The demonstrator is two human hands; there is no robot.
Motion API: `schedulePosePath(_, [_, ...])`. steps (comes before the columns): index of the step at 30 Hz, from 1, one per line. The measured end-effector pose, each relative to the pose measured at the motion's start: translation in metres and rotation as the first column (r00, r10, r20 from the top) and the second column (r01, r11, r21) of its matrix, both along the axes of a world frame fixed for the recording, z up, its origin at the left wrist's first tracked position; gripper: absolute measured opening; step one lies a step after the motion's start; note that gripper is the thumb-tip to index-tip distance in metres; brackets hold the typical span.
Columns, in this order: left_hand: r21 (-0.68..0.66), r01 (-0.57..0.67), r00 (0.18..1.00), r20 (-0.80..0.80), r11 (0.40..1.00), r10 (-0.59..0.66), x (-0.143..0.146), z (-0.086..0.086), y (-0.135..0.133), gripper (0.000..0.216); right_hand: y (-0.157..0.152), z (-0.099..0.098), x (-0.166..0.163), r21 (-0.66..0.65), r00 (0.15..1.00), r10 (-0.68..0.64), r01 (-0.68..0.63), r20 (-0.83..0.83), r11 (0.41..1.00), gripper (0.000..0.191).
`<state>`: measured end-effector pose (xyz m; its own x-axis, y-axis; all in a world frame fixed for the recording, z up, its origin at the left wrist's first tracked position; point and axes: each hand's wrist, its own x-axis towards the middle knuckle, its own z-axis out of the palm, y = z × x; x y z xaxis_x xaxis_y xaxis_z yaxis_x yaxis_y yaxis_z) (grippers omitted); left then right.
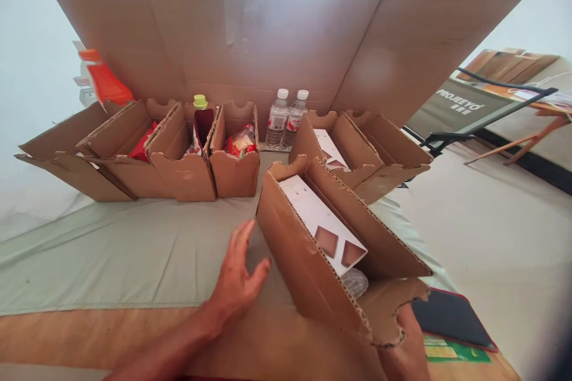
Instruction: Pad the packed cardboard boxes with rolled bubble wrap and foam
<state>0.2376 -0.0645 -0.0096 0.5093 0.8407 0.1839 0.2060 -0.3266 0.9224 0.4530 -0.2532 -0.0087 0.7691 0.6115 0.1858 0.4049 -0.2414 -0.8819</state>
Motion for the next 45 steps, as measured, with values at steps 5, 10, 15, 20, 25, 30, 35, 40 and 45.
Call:
schedulePosePath(5, [0.033, 0.276, 0.961, -0.042, 0.961, -0.275, -0.001, -0.011, -0.028, 0.092, 0.036, 0.013, 0.015, -0.04, 0.98, 0.179, -0.176, 0.089, 0.984, 0.029])
schedulePosePath(10, [-0.011, 0.305, 0.946, -0.111, 0.952, -0.305, 0.003, -0.012, -0.022, 0.105, 0.047, 0.011, -0.012, -0.026, 0.987, 0.148, -0.146, 0.06, 0.989, 0.028])
schedulePosePath(15, [0.065, 0.264, 0.96, -0.111, 0.962, -0.256, 0.003, -0.013, -0.006, 0.081, 0.055, -0.003, -0.017, -0.004, 0.985, 0.169, -0.169, -0.021, 0.986, 0.034])
schedulePosePath(20, [0.003, 0.066, 0.988, -0.141, 0.998, -0.065, 0.024, -0.005, 0.045, 0.046, 0.081, -0.023, -0.015, 0.095, 0.969, 0.237, -0.23, -0.069, 0.968, 0.068])
schedulePosePath(25, [-0.005, -0.087, 0.985, -0.152, 0.996, 0.085, 0.042, -0.004, 0.084, 0.014, 0.084, -0.041, -0.013, 0.047, 0.956, 0.288, -0.291, 0.054, 0.956, 0.054])
schedulePosePath(30, [0.034, -0.101, 0.991, -0.089, 0.994, 0.104, 0.05, -0.002, 0.081, 0.009, 0.076, -0.041, -0.016, -0.042, 0.924, 0.303, -0.302, 0.234, 0.952, 0.033])
schedulePosePath(35, [0.058, -0.118, 0.99, -0.069, 0.991, 0.122, 0.061, 0.0, 0.09, 0.008, 0.079, -0.038, -0.02, -0.068, 0.902, 0.306, -0.3, 0.304, 0.952, 0.03])
schedulePosePath(40, [0.06, -0.167, 0.98, -0.099, 0.984, 0.173, 0.07, -0.006, 0.108, 0.012, 0.079, -0.04, -0.018, -0.079, 0.889, 0.326, -0.318, 0.321, 0.945, 0.029])
schedulePosePath(45, [0.044, -0.126, 0.982, -0.133, 0.991, 0.131, 0.061, -0.005, 0.11, 0.019, 0.081, -0.031, -0.012, -0.123, 0.867, 0.369, -0.348, 0.335, 0.929, 0.028])
